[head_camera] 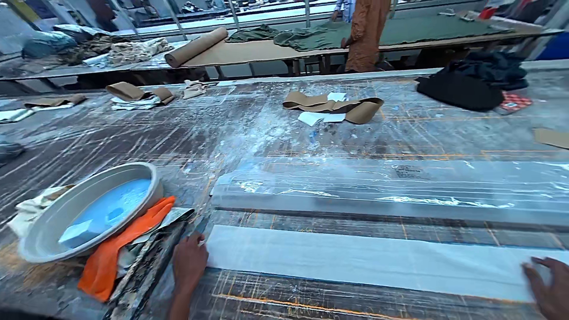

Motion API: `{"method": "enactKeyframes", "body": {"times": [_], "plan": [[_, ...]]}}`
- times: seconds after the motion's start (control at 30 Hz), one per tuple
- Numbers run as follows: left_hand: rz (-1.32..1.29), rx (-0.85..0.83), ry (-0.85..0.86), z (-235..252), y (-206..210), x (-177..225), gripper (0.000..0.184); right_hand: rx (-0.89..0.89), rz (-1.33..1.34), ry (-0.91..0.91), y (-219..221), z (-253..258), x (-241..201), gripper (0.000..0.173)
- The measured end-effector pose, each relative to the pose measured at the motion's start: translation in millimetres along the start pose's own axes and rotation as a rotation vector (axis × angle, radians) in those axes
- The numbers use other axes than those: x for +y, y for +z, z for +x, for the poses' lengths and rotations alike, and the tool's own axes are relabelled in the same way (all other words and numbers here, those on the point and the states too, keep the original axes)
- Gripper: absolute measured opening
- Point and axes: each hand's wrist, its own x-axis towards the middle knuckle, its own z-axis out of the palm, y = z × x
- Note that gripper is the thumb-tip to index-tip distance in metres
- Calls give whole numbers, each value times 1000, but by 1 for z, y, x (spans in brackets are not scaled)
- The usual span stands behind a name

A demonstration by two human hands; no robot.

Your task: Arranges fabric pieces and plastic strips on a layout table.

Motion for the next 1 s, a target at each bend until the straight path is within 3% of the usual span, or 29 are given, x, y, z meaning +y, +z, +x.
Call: {"method": "enactKeyframes", "body": {"times": [0.07, 0.13, 0.37, 0.5, 0.63, 0.7, 0.8, 0.9, 1.0], "plan": [[-9, 52, 152, -24, 9, 41, 20, 11, 32, 35, -2, 3, -8, 71], [-153, 2, 363, -60, 31, 104, 22, 37, 26, 32, -6, 3, -16, 68], [-404, -411, 839, -231, 116, 359, 26, 0, -23, 81, -12, 0, -29, 59], [-233, -654, 962, -286, 142, 468, 33, -5, -20, 48, -13, 10, -16, 55], [3, -522, 876, -303, 166, 530, 48, -57, 86, -21, -25, 29, 29, 56], [37, -533, 856, -317, 169, 558, 50, -14, 139, -14, -37, 41, 63, 55], [39, -535, 951, -354, 182, 589, 51, 45, 193, 32, -53, 56, 116, 48], [76, -486, 866, -366, 191, 621, 51, 65, 215, 114, -66, 75, 170, 39], [98, -518, 909, -386, 197, 647, 53, 64, 191, 206, -84, 90, 218, 36]]}}
